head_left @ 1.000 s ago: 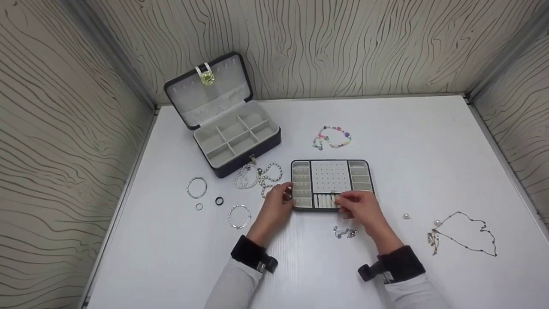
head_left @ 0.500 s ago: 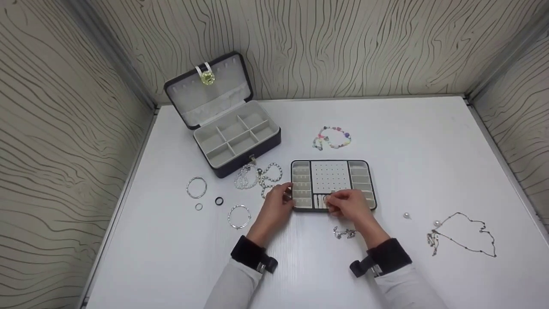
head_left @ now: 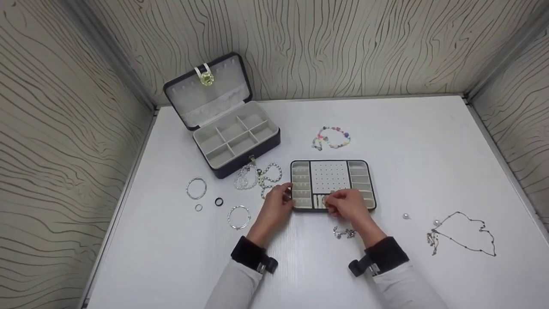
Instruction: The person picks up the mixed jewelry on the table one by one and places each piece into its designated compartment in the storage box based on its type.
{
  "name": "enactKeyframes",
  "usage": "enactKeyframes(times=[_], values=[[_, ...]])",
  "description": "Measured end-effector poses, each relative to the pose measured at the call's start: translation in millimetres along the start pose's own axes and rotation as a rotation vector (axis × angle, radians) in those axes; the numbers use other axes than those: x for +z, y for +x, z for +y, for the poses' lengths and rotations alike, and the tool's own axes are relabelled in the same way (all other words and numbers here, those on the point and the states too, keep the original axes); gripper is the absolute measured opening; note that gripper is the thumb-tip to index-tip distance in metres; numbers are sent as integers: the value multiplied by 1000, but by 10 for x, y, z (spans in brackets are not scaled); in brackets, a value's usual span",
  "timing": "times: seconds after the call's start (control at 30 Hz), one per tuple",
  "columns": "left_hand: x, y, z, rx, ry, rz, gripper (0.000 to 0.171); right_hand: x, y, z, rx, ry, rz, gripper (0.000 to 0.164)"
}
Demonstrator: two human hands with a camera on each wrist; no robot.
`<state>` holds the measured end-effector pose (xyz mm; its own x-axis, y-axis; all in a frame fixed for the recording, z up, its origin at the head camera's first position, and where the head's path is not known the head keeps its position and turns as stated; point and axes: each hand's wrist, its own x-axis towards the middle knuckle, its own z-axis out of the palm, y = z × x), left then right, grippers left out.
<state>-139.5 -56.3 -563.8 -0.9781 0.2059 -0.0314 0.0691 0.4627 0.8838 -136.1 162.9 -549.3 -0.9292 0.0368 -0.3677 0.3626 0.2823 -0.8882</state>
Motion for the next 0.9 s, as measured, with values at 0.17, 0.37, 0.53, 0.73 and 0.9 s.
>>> enactKeyframes(times=[0.17,0.37,0.53,0.73,0.9], values=[[-2,-9,-3,-4,-23,2,48,16,5,-4,8,-41,1,18],[3,-15,1,-16,-6,4,47,27,3,-16,5,-88,7,17],[11,-12,8,-39,35,5,48,38,-1,-34,-17,-127,21,16],[18,-18,4,-45,22,8,48,64,7,-33,-34,-202,35,17],[14,-14,-2,-37,-2,9,48,69,12,-13,-48,-232,43,17]])
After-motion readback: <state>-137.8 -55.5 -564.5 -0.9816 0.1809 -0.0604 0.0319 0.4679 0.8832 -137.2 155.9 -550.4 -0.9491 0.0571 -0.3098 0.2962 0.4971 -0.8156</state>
